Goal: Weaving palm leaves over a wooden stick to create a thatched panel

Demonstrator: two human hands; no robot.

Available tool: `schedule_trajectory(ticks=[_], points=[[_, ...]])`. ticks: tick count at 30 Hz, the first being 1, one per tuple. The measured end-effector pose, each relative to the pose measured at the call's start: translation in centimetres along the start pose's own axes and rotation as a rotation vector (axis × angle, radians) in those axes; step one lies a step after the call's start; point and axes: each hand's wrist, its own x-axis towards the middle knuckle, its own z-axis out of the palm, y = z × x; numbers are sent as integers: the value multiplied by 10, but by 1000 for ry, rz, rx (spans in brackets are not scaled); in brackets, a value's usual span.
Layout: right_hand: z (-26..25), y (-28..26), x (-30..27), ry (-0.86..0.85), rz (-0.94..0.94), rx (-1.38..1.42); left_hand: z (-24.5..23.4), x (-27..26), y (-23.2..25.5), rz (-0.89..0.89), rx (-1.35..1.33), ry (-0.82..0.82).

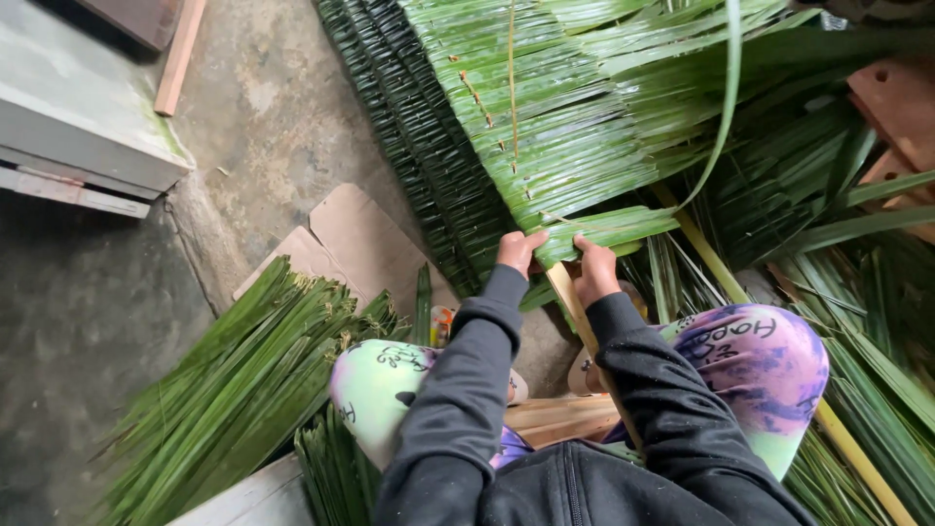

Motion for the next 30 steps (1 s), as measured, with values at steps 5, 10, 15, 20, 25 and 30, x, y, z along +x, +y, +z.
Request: schedule_trajectory(ticks=[5,10,15,20,25,30], points=[[-7,10,15,66,-41,-123,15,9,-14,-11,46,107],[-13,2,-17,149,-71,-262,23,-1,-9,-19,-93,178],[1,-59,-62,35,-272,-170,35,-69,36,8,-359,163],[-21,-105,-51,97,-381,-136,22,-96,27,-39,-409,128],[-23,-83,-23,-33,-111,48,16,-64,-18,-50,-370,169],[-1,-112,-81,-36,-701,-369,9,-37,-43,-142,-420,133]])
